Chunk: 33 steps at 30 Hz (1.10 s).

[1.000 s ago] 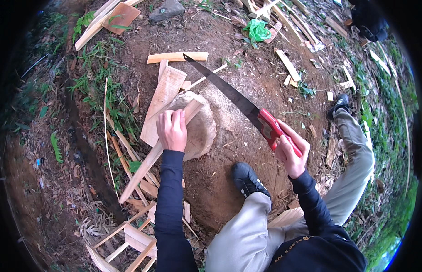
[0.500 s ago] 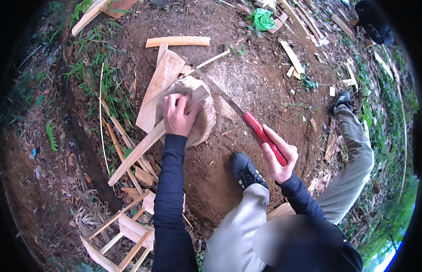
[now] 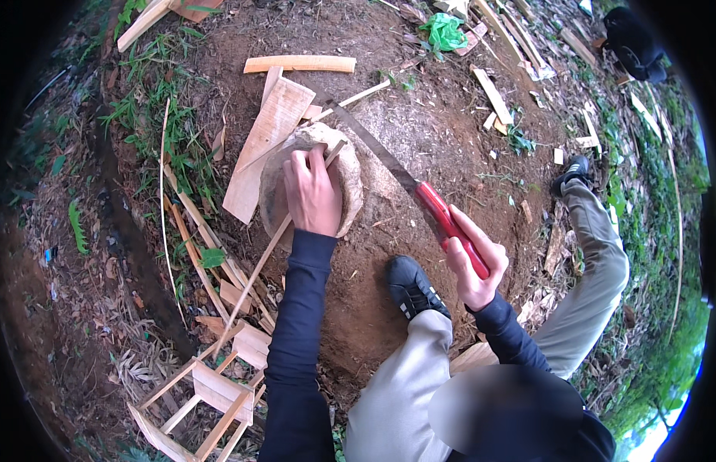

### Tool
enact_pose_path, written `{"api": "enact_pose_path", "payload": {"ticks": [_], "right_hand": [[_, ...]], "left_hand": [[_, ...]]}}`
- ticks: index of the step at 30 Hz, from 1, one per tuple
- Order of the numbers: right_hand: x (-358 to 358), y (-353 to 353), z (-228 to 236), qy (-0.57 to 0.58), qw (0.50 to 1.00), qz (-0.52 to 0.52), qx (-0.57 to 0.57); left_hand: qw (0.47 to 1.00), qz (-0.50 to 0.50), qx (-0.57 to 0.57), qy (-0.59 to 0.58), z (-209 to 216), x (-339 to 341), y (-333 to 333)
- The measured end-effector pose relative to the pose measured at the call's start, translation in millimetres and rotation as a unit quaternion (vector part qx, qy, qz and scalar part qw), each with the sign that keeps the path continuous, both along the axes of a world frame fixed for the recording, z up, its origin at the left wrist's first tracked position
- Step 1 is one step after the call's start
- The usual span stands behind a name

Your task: The person uses a red hand saw to cut a long wooden plank resting on a tree stump. They hold the wood steady with their left hand while sawing with their right hand, creating smaller pieces of wood.

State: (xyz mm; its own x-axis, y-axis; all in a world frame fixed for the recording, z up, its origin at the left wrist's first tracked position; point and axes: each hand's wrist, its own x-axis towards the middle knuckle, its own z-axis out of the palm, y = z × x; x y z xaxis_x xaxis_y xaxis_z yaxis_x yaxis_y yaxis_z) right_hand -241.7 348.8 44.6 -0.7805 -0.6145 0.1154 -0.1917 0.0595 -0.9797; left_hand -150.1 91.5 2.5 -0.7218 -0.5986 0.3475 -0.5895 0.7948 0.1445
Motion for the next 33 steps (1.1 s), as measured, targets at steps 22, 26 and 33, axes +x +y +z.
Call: {"api": "enact_pose_path", "payload": {"ticks": [22,26,33], "right_hand": [[16.3,-31.6,1.0,-0.014,0.998,-0.006,-0.066],[24.6,-40.1,0.5,-0.036,0.998,0.023,-0.053],[26.8,-47.7,6.1,0.014,0.997,0.031,-0.065]], "left_hand": [[0.991,0.089,0.016,0.098,5.5,-13.1,-28.0],[0.99,0.095,0.025,0.104,5.3,-11.1,-27.6],[0.984,0.073,-0.008,0.163,6.6,-10.9,-26.2]]}}
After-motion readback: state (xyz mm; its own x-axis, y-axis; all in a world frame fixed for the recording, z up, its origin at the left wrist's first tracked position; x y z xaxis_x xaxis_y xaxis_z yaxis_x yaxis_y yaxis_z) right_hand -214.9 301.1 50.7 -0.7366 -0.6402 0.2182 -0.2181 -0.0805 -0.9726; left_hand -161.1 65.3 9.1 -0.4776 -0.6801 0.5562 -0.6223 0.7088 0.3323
